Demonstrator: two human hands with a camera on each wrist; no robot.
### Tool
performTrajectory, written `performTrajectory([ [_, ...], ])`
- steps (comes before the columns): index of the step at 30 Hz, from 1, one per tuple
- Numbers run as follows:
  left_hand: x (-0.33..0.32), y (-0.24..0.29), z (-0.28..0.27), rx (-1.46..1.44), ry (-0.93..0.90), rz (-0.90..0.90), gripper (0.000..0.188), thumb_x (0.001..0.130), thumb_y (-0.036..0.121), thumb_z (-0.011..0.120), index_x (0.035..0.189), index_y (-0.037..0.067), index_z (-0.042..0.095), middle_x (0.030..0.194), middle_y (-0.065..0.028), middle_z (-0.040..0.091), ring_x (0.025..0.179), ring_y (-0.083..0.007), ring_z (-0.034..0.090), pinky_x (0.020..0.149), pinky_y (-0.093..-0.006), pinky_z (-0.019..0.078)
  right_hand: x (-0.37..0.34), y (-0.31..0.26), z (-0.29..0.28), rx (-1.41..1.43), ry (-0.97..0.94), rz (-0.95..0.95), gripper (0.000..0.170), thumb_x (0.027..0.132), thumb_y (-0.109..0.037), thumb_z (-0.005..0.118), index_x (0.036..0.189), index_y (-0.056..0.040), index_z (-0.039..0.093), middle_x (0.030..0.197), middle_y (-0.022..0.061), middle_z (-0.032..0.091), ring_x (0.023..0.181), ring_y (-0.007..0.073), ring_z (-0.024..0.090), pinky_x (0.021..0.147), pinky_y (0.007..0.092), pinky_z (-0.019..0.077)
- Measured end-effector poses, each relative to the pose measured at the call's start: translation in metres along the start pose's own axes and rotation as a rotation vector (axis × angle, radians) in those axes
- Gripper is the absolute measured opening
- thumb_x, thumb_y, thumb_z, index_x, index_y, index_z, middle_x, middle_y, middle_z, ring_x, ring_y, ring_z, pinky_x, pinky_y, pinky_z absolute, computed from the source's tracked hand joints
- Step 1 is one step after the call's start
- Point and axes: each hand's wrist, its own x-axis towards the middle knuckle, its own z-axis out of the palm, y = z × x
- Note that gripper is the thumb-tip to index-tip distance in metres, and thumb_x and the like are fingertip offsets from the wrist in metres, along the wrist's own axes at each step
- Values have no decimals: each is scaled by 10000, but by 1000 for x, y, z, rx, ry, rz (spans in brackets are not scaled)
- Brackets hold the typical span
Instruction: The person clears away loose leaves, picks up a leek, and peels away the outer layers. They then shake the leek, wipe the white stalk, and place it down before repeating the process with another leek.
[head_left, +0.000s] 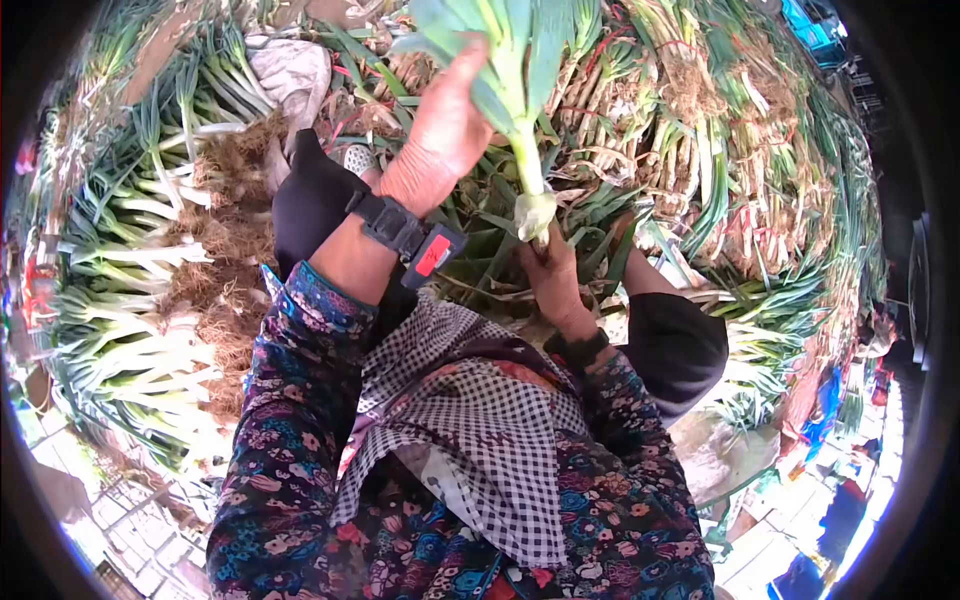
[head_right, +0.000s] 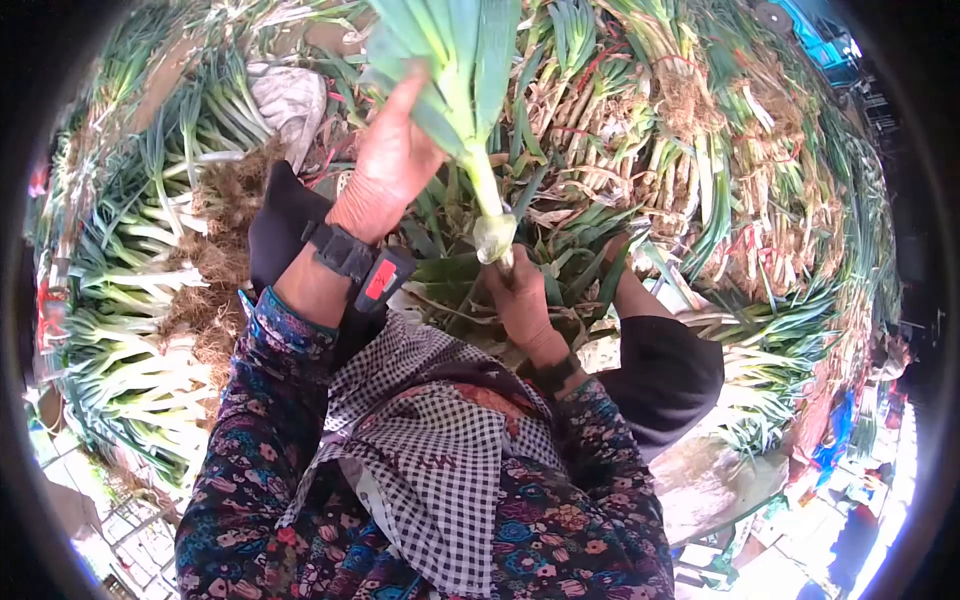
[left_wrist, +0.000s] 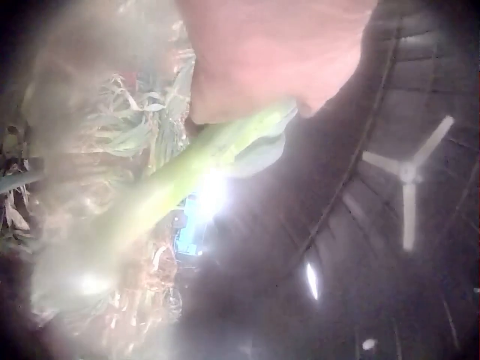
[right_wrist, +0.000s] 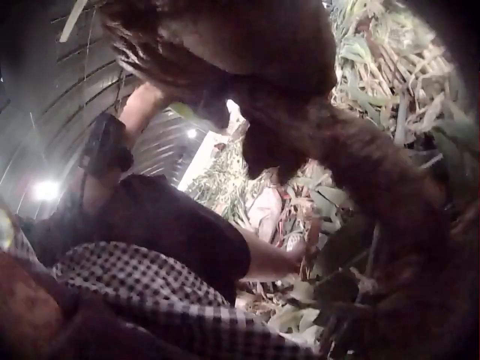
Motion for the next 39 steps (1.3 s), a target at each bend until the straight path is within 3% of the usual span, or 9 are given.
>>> performTrajectory([
  [9,-2,-18,-6,98,-72,-256,394,865,108,489,1219,-64,491,1221,-243,561,1194,-388,508,993,-536,428,23,-14,3,-349,282,3,180,854,-70,613,977,-14,494,670,208,588,643,401,603,543,437,453],
  [19,-10,-5,9,173,-67,-302,396,861,41,416,1215,-128,474,1136,-264,604,1117,-393,566,984,-467,443,25,-16,0,-171,207,-45,151,880,-91,604,961,-17,500,649,131,590,556,283,588,506,373,439],
  [24,-9,-10,12,198,-70,-168,288,882,69,406,1093,-95,516,1075,-254,626,961,-390,637,896,-513,510,25,-39,-20,773,-365,367,173,947,-200,568,883,-44,526,594,-27,479,452,56,397,406,224,283],
  [28,-11,-15,0,177,-45,-205,343,902,178,519,1146,-62,496,1088,-252,608,1004,-396,613,932,-558,477,20,-62,-19,1013,-473,359,208,931,-229,590,836,-57,520,564,-12,446,419,58,359,382,211,252],
  [31,-13,-11,-7,-8,-300,-409,387,926,267,523,1145,-52,505,1030,-192,633,945,-350,636,886,-504,519,10,-73,-22,1366,-656,428,207,912,-222,615,884,-30,542,570,-21,443,426,46,348,377,204,262],
  [32,-14,-10,-7,-3,-306,-403,387,926,267,523,1145,-52,505,1030,-192,633,945,-350,636,886,-504,519,12,-77,-20,1362,-662,420,207,912,-222,615,884,-30,542,570,-21,443,426,46,348,377,204,262],
  [34,-20,-9,-4,561,-187,-420,429,942,322,504,1201,-20,495,1025,-161,639,948,-297,638,874,-432,527,15,-85,-18,305,-85,241,202,911,-210,621,923,-20,552,603,-27,483,445,32,391,386,200,306],
  [36,-48,-6,18,1067,-377,-469,520,947,396,502,1330,51,431,1154,-105,589,966,-186,618,819,-331,531,26,-99,-39,454,-156,243,183,924,-186,606,913,-10,555,608,-36,502,463,24,433,393,193,336],
  [39,-42,-27,-28,738,-403,-633,580,934,438,509,1348,44,415,1176,-98,567,977,-210,613,821,-351,530,27,-104,-42,472,-233,270,168,926,-177,603,914,-14,563,595,-34,495,456,29,431,387,193,331],
])
